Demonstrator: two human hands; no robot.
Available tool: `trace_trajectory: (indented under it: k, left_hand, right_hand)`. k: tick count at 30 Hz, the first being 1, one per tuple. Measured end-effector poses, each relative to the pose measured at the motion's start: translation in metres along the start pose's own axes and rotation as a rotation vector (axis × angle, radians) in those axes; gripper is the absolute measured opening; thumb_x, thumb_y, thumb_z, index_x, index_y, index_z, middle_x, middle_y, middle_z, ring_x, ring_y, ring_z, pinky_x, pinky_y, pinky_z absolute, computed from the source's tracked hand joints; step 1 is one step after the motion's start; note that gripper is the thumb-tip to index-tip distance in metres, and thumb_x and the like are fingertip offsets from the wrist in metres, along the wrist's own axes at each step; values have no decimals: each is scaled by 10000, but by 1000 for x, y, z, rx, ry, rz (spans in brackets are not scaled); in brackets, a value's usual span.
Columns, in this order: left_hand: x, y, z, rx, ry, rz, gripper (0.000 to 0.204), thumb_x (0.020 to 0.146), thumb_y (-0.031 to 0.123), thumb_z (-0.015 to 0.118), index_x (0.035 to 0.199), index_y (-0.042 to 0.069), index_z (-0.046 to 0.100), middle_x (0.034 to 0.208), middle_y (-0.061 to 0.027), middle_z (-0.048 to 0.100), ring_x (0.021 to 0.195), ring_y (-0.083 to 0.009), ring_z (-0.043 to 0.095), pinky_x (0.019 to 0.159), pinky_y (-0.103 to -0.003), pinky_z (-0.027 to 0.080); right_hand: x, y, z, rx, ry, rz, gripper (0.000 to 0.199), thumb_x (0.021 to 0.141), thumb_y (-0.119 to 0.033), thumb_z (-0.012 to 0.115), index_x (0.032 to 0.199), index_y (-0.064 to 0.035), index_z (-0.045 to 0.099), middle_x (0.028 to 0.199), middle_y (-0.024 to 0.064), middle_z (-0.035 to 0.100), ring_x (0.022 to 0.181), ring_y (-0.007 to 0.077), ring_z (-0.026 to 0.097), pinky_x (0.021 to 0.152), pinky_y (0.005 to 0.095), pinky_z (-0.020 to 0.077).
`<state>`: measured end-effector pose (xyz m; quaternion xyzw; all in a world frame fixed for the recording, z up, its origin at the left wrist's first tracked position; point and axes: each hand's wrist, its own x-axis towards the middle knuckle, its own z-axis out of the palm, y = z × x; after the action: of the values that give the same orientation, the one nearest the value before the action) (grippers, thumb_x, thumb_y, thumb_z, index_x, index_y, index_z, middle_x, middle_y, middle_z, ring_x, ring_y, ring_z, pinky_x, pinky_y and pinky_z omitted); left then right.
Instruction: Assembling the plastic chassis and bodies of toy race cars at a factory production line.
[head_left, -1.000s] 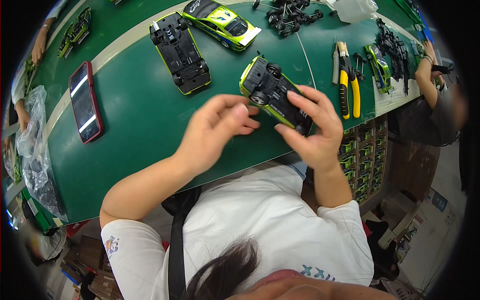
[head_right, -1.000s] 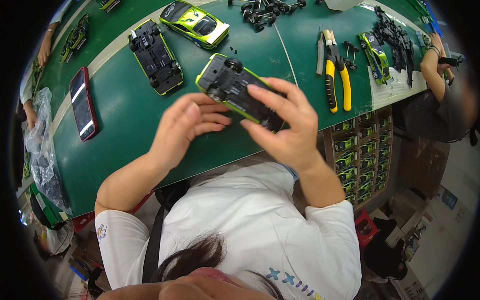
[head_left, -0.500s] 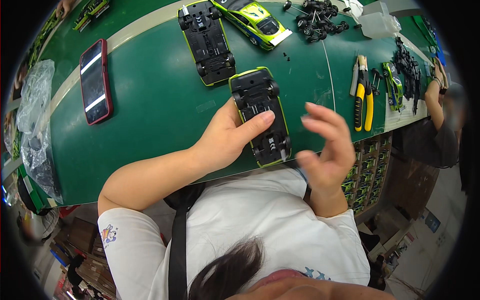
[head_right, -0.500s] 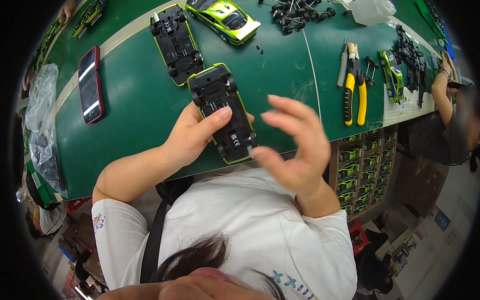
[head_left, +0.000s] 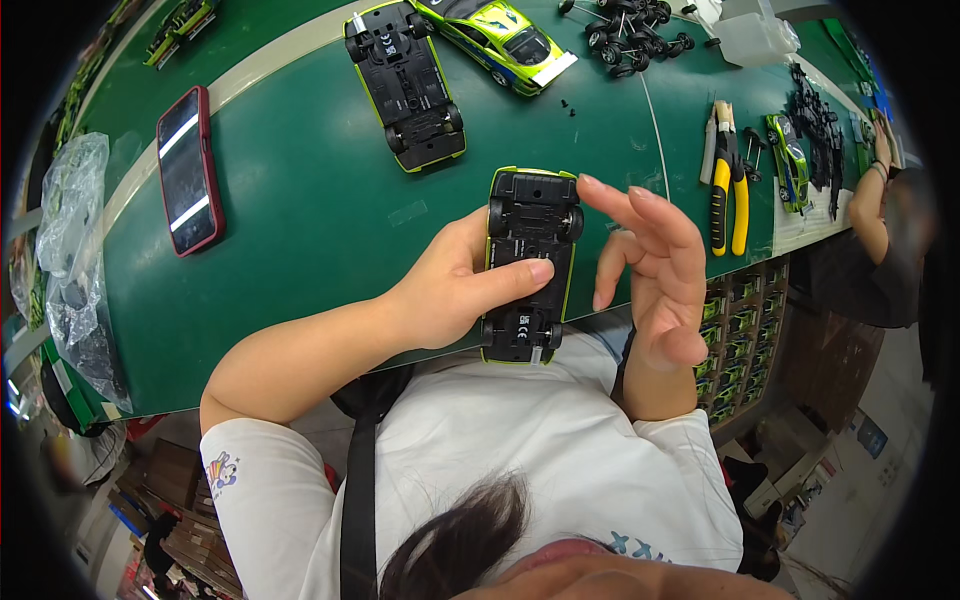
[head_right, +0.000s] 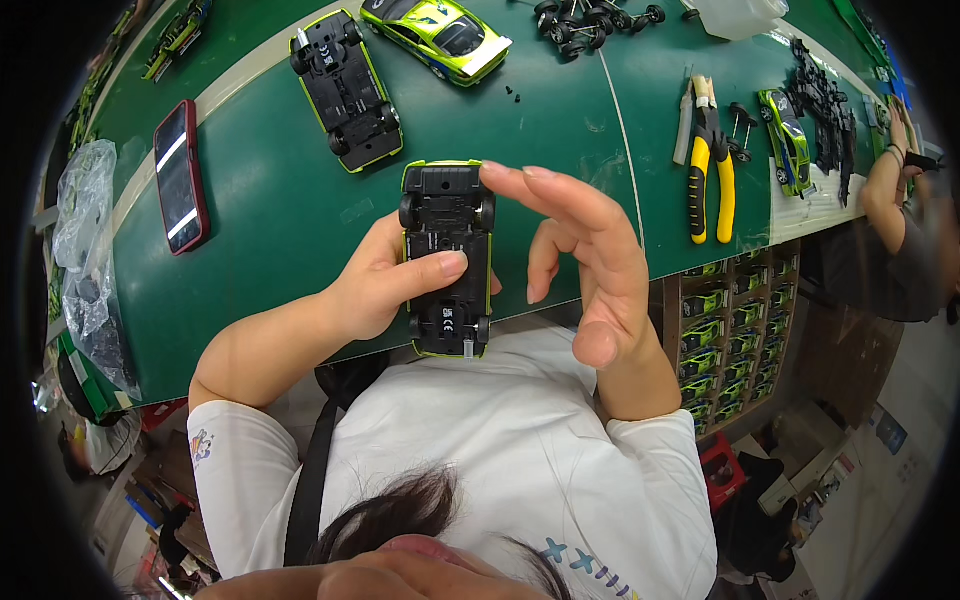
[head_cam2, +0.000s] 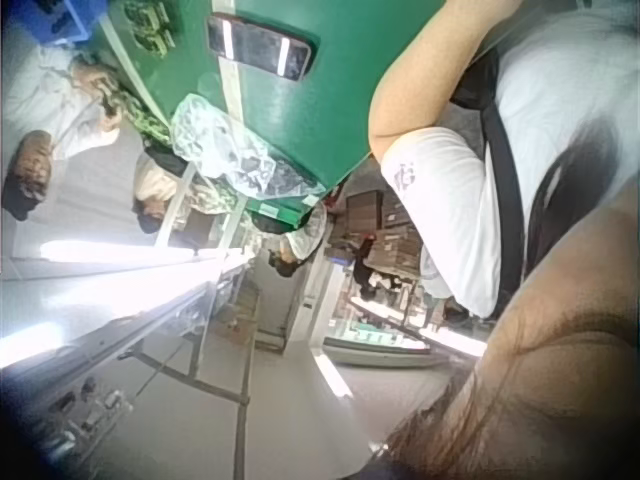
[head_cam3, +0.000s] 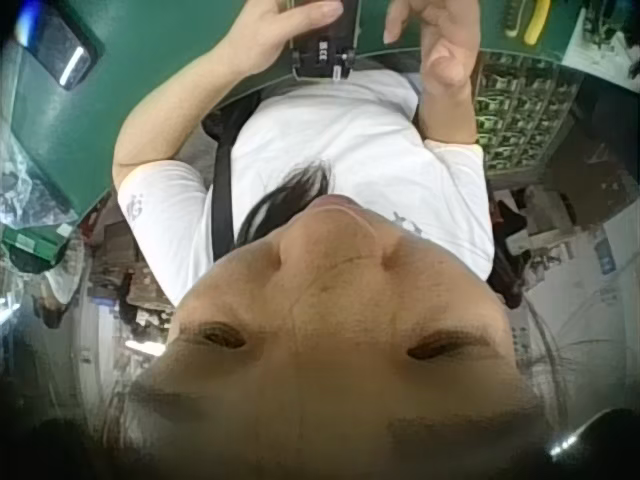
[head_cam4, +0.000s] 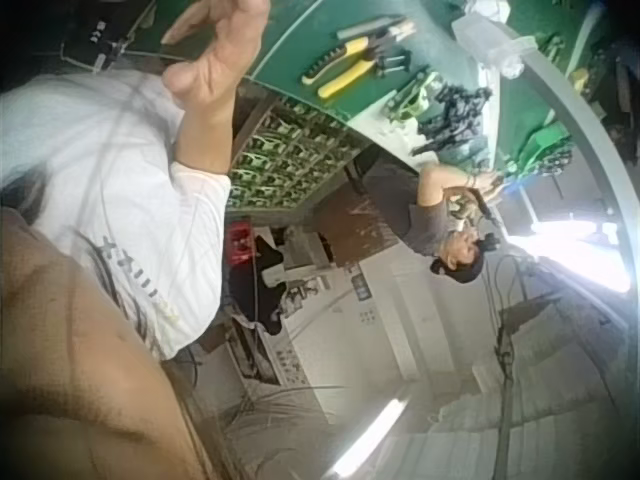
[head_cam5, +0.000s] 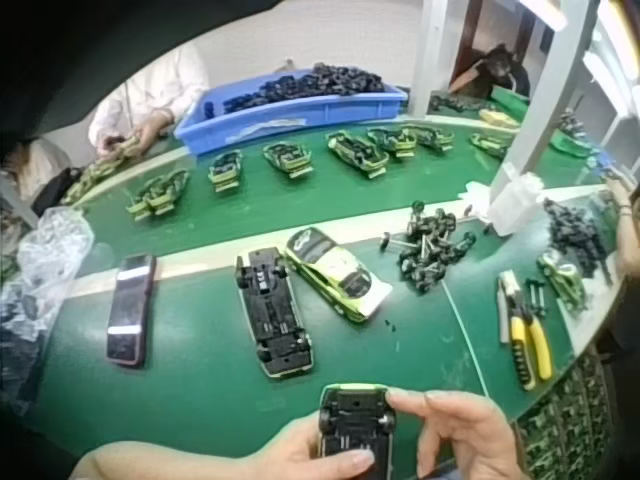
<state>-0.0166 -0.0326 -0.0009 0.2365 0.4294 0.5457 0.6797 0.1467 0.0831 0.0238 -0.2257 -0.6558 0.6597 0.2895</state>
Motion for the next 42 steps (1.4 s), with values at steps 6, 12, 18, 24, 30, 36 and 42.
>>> trace_trajectory:
  k: [6, 12, 18, 24, 30, 36, 42]
  left_hand:
    - [1, 5, 1, -20, 0, -40, 381, 912, 233, 610, 1198, 11, 490, 961, -131, 673, 849, -190, 673, 779, -330, 553]
    - [2, -3, -1, 4, 13, 3, 376, 907, 240, 613, 1182, 8, 507, 959, -138, 677, 843, -197, 678, 773, -330, 557]
    - [1, 5, -1, -109, -24, -60, 384, 916, 187, 647, 1210, -5, 489, 1008, -42, 595, 894, -107, 595, 769, -294, 521]
    - [0, 1, -1, 0, 24, -21, 371, 906, 240, 618, 1178, 7, 520, 966, -137, 678, 843, -192, 679, 768, -327, 558]
    - [1, 0, -1, 8, 20, -2, 366, 910, 242, 623, 1179, 16, 518, 956, -118, 674, 859, -174, 666, 781, -313, 549]
    - [0, -1, 2, 6, 9, 16, 372, 910, 209, 637, 1204, 20, 509, 980, -109, 665, 870, -171, 662, 781, -320, 550]
    - [0, -2, 0, 74, 11, 21, 363, 909, 193, 644, 1196, 23, 498, 974, -97, 656, 870, -169, 658, 785, -331, 553]
  right_hand:
    - [-2, 24, -37, 193, -238, -336, 1136, 690, -893, 389, 1266, 83, 470, 812, 102, 707, 519, 54, 502, 459, 168, 364]
    - [-3, 6, 7, -141, 27, -87, 1157, 730, -884, 368, 1398, 60, 331, 1059, 227, 670, 559, 97, 522, 492, 190, 381]
    - [-17, 17, -29, -34, -142, -198, 1007, 837, -809, 305, 1283, 84, 439, 904, 187, 687, 506, 75, 488, 459, 175, 349]
    - [-22, 11, -12, -3, 9, -56, 949, 793, -774, 498, 1307, 22, 443, 1223, 223, 617, 541, 66, 477, 510, 168, 391]
    - [-26, 11, -5, 16, -31, -14, 962, 771, -750, 563, 1312, 35, 434, 1251, 250, 593, 523, 65, 493, 491, 167, 404]
    - [-20, 17, -15, 7, 22, -147, 1011, 732, -748, 610, 1334, 40, 415, 1302, 280, 544, 575, 78, 525, 514, 175, 417]
    - [-15, 18, -7, -7, -18, -118, 1036, 712, -784, 579, 1332, 30, 420, 1184, 250, 616, 578, 74, 515, 503, 173, 395]
